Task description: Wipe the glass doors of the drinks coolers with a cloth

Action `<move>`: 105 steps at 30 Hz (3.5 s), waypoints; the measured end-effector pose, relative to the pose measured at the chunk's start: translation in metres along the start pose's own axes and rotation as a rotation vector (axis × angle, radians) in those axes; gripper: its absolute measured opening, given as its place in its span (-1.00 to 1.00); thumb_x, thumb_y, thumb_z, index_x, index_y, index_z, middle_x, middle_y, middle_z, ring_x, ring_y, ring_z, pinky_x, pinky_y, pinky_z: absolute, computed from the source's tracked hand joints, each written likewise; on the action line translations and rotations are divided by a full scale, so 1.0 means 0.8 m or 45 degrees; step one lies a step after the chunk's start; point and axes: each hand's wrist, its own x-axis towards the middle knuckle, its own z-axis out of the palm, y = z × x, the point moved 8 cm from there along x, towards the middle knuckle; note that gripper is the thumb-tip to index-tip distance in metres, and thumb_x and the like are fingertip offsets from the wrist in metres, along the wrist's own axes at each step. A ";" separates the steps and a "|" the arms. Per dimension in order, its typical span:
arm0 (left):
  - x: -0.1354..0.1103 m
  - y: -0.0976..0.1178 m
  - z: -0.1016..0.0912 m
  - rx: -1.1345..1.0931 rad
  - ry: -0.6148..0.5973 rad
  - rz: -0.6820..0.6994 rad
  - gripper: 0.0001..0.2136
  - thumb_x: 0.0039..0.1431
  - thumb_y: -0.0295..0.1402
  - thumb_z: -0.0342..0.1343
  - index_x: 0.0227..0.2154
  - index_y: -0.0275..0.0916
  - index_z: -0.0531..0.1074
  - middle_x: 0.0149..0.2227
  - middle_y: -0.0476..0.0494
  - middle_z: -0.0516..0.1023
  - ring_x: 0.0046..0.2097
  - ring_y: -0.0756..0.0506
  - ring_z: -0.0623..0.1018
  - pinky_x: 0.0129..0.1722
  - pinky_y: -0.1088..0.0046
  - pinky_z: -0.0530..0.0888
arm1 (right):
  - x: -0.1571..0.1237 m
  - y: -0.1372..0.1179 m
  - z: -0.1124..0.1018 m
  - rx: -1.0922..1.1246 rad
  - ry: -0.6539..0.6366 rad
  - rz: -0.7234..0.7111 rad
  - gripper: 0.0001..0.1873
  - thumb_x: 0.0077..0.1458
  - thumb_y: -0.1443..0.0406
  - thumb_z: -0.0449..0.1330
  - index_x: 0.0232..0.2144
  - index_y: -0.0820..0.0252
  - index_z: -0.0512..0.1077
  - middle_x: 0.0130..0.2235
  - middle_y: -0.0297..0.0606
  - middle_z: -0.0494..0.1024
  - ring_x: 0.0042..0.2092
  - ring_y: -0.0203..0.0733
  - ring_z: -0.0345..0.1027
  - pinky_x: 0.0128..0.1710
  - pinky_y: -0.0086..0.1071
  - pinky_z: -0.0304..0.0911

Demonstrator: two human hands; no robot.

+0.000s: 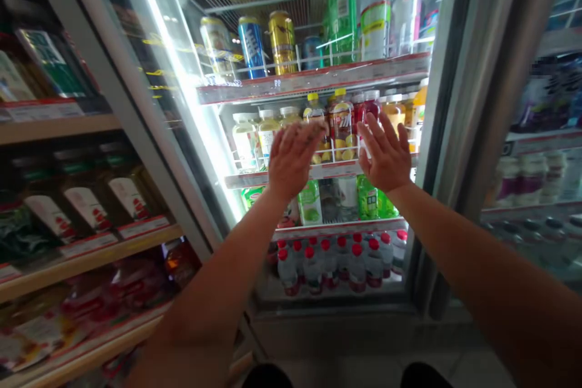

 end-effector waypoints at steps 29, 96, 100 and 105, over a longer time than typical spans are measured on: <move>0.004 0.045 0.023 -0.746 -0.041 -0.446 -0.53 0.43 -0.51 -0.16 0.34 -0.17 0.25 0.35 -0.17 0.29 0.39 -0.18 0.21 0.44 0.14 0.10 | 0.005 -0.008 -0.027 0.326 0.087 0.113 -0.49 0.41 0.23 -0.07 0.32 0.13 0.28 0.36 -0.19 0.27 0.44 0.01 0.01 0.44 0.14 -0.07; -0.232 -0.106 -0.027 0.249 -0.150 -0.495 -0.50 0.41 -0.26 -0.02 0.37 -0.09 0.24 0.44 -0.17 0.10 0.49 -0.25 -0.11 0.46 -0.08 -0.09 | -0.089 -0.214 0.042 0.506 -0.207 -0.485 -0.26 0.29 0.49 -0.05 0.46 0.11 -0.03 0.39 -0.31 0.21 0.47 -0.16 -0.10 0.51 -0.03 -0.13; -0.232 -0.106 -0.028 0.255 -0.138 -0.491 -0.50 0.41 -0.27 -0.02 0.37 -0.08 0.23 0.44 -0.16 0.10 0.49 -0.23 -0.13 0.46 -0.07 -0.09 | -0.111 -0.243 0.053 0.573 -0.433 -0.682 -0.22 0.25 0.52 -0.05 0.46 0.11 -0.07 0.42 -0.38 0.14 0.46 -0.26 -0.07 0.47 -0.08 0.03; -0.232 -0.105 -0.028 0.265 -0.132 -0.488 -0.52 0.42 -0.25 -0.04 0.36 -0.10 0.26 0.43 -0.18 0.12 0.49 -0.23 -0.14 0.46 -0.07 -0.09 | -0.044 -0.190 0.036 0.457 -0.100 -0.245 -0.25 0.31 0.49 -0.05 0.47 0.05 -0.09 0.42 -0.33 0.15 0.48 -0.18 -0.13 0.52 -0.01 -0.17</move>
